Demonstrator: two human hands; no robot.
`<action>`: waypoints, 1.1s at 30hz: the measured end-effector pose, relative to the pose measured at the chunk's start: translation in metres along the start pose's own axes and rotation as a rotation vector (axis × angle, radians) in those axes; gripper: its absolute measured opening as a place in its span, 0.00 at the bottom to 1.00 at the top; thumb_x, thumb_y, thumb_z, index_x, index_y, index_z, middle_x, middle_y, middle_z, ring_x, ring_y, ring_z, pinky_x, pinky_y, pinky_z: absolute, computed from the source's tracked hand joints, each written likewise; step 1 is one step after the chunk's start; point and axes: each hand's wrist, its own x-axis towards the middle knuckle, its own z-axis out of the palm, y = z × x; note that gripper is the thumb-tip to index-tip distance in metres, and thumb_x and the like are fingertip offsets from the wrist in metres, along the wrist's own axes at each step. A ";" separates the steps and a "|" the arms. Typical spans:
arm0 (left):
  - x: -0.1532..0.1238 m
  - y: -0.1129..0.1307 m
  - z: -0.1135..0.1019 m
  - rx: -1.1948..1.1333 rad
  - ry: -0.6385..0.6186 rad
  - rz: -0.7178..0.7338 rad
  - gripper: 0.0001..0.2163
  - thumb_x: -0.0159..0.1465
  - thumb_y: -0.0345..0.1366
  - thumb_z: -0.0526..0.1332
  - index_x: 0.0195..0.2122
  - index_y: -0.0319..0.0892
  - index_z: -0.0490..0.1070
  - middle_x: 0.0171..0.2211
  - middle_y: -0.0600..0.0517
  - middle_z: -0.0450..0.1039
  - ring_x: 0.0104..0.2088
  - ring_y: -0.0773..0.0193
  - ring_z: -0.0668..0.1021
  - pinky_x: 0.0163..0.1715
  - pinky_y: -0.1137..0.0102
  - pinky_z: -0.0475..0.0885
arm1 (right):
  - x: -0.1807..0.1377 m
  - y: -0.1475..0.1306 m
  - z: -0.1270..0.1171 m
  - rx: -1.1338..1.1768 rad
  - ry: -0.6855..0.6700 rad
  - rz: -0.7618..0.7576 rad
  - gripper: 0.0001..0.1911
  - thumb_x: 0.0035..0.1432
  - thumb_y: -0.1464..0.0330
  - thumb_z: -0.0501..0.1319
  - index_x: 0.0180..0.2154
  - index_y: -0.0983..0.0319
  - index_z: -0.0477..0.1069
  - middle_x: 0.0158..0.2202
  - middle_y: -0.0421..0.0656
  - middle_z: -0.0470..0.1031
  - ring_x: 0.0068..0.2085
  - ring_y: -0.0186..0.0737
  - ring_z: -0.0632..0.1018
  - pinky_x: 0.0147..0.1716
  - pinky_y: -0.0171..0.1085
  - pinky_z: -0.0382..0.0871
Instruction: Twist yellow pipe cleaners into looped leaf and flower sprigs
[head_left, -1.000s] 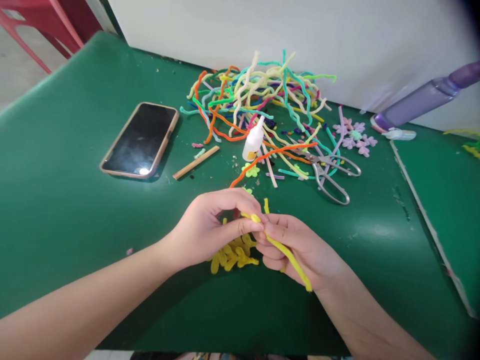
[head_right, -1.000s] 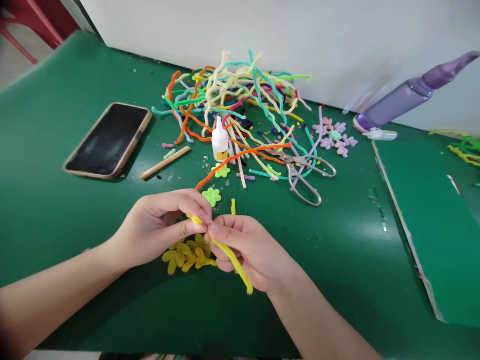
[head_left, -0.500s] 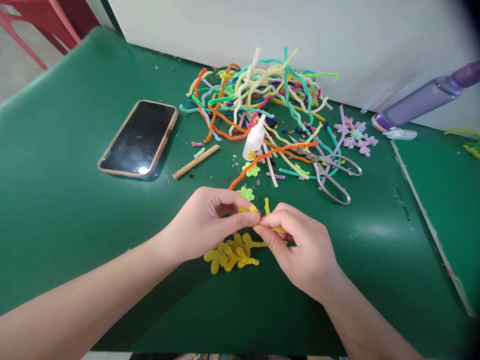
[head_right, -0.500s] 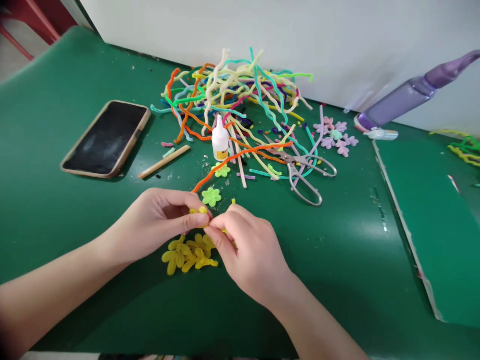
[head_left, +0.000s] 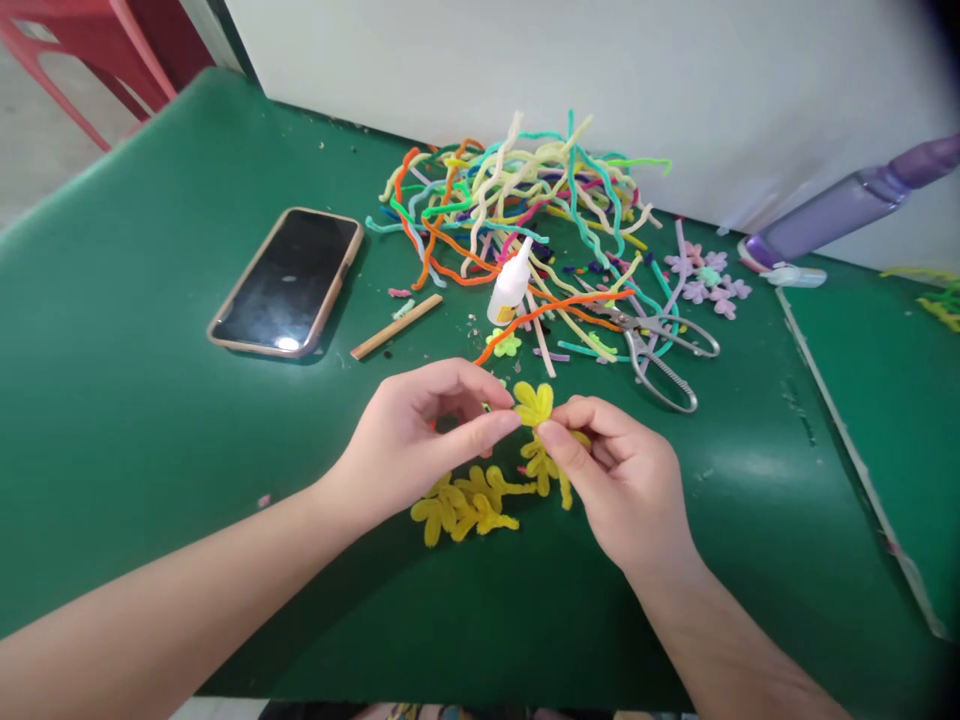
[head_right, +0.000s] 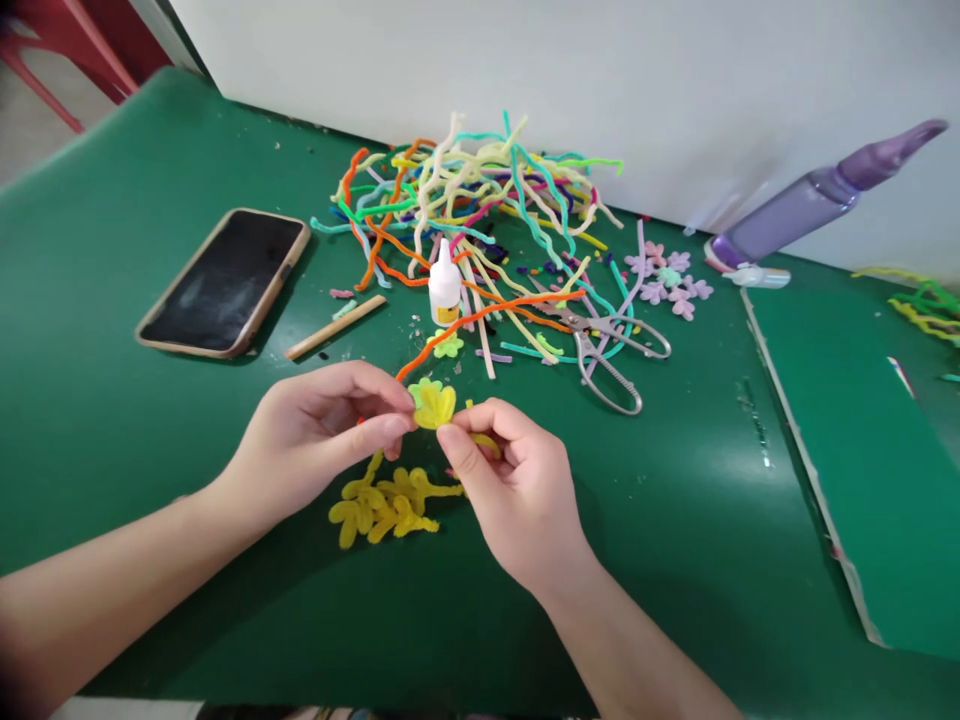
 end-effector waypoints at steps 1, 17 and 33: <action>0.000 -0.001 0.000 0.015 -0.007 0.014 0.06 0.57 0.34 0.67 0.34 0.39 0.73 0.30 0.54 0.74 0.25 0.71 0.75 0.25 0.77 0.73 | 0.000 0.001 0.000 0.004 -0.009 -0.006 0.09 0.59 0.63 0.62 0.29 0.61 0.70 0.24 0.37 0.65 0.23 0.29 0.63 0.20 0.31 0.57; 0.001 0.001 -0.001 -0.092 -0.432 -0.157 0.15 0.64 0.38 0.59 0.22 0.38 0.62 0.19 0.59 0.56 0.19 0.74 0.59 0.18 0.77 0.56 | 0.002 0.009 0.002 0.320 -0.322 0.243 0.09 0.52 0.64 0.68 0.27 0.61 0.72 0.22 0.35 0.66 0.22 0.27 0.62 0.18 0.30 0.53; -0.001 0.002 0.000 0.189 -0.305 -0.051 0.17 0.66 0.35 0.54 0.20 0.40 0.55 0.19 0.59 0.49 0.20 0.74 0.55 0.18 0.76 0.52 | -0.005 0.008 0.010 -0.326 -0.027 -0.420 0.09 0.58 0.73 0.61 0.25 0.64 0.67 0.21 0.33 0.56 0.21 0.25 0.58 0.20 0.29 0.53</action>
